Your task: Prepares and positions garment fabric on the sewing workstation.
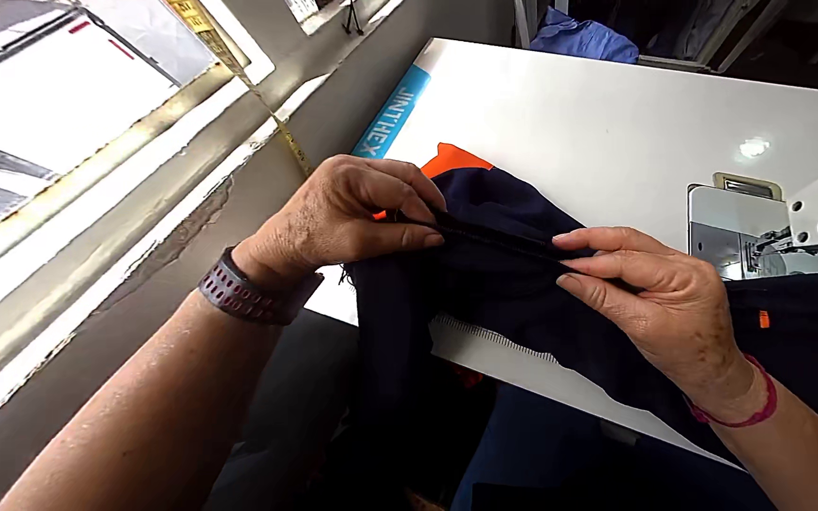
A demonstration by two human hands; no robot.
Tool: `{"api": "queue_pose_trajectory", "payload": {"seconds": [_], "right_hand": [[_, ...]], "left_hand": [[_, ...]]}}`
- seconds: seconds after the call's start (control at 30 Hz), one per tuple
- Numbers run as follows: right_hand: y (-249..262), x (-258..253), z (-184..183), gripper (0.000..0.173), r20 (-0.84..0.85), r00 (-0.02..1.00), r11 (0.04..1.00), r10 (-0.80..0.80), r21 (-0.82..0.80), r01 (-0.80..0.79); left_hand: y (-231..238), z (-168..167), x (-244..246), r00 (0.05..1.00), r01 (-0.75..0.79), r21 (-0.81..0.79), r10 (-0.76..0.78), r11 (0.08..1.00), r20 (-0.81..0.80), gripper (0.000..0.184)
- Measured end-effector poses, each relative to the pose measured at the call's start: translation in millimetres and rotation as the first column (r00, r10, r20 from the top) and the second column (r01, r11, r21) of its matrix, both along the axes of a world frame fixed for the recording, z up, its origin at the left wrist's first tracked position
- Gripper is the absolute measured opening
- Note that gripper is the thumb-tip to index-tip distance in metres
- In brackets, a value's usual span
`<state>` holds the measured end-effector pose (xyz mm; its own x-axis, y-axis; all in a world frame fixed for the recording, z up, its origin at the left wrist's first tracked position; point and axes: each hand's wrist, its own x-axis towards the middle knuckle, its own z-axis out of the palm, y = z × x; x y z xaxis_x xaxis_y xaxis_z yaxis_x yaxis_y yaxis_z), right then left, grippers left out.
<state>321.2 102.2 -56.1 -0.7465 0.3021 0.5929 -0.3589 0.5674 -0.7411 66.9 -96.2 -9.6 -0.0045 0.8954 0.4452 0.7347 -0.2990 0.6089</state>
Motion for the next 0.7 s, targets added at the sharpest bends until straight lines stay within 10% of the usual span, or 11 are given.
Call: {"api": "queue_pose_trajectory", "payload": {"seconds": [0.7], "right_hand": [[1.1, -5.2, -8.7, 0.008, 0.093, 0.993, 0.991, -0.076, -0.1, 0.085]], "left_hand": [[-24.1, -32.9, 10.0, 0.974, -0.15, 0.074, 0.134, 0.986, 0.182, 0.009]]}}
